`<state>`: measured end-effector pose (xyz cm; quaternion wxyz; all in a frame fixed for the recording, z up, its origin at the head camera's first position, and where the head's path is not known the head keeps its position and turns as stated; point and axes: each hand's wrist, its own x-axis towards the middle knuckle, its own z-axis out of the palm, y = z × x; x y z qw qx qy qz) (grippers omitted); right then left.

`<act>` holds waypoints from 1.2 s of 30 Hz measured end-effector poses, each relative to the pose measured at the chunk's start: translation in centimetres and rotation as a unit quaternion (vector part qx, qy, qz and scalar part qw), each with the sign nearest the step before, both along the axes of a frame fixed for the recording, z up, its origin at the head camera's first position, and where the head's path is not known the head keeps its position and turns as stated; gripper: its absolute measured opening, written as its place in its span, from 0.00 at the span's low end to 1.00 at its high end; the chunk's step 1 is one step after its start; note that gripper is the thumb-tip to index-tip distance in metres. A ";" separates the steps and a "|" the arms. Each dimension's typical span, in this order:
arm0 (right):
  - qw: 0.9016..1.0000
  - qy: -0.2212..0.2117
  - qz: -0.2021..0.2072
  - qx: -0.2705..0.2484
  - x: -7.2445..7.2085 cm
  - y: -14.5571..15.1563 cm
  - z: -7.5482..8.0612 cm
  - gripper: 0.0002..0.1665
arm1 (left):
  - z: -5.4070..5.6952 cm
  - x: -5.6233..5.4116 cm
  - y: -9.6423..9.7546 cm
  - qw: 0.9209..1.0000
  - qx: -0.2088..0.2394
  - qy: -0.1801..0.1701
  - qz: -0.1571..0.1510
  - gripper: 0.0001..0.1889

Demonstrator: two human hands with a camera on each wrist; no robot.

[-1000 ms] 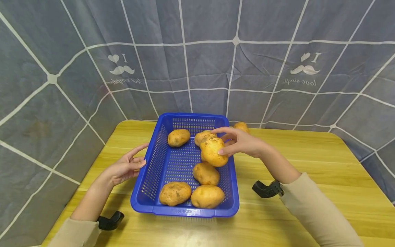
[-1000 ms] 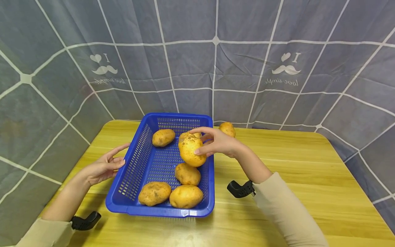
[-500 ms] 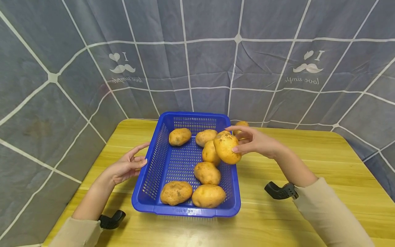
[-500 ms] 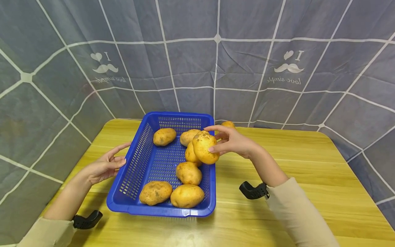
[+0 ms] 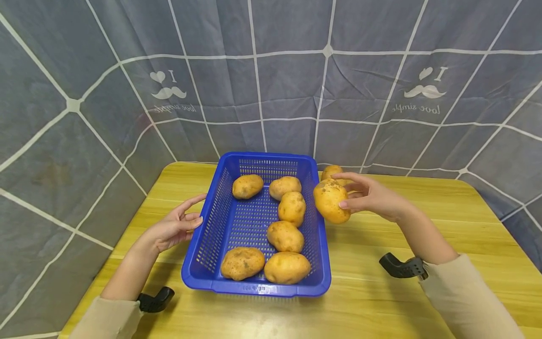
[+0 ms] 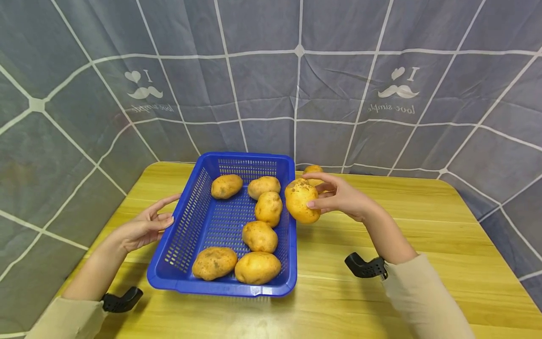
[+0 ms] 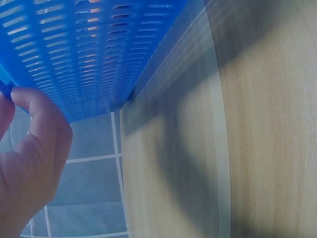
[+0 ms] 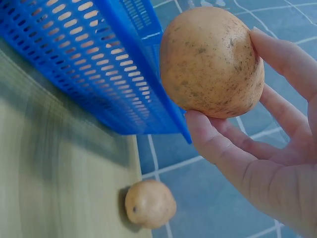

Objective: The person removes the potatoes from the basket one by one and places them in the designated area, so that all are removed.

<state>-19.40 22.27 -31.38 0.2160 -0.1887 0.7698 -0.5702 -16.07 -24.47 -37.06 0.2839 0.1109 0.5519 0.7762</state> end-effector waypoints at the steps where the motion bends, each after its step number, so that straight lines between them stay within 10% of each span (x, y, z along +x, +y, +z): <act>1: 1.000 -0.002 -0.003 0.001 0.0 0.2 0.0 0.40 | 0.0 0.0 0.0 1.000 0.002 0.000 -0.001 0.33; 36: 0.993 -0.034 -0.111 -0.015 1.5 7.7 -5.0 0.42 | -0.3 0.0 0.0 1.000 0.008 0.019 -0.012 0.29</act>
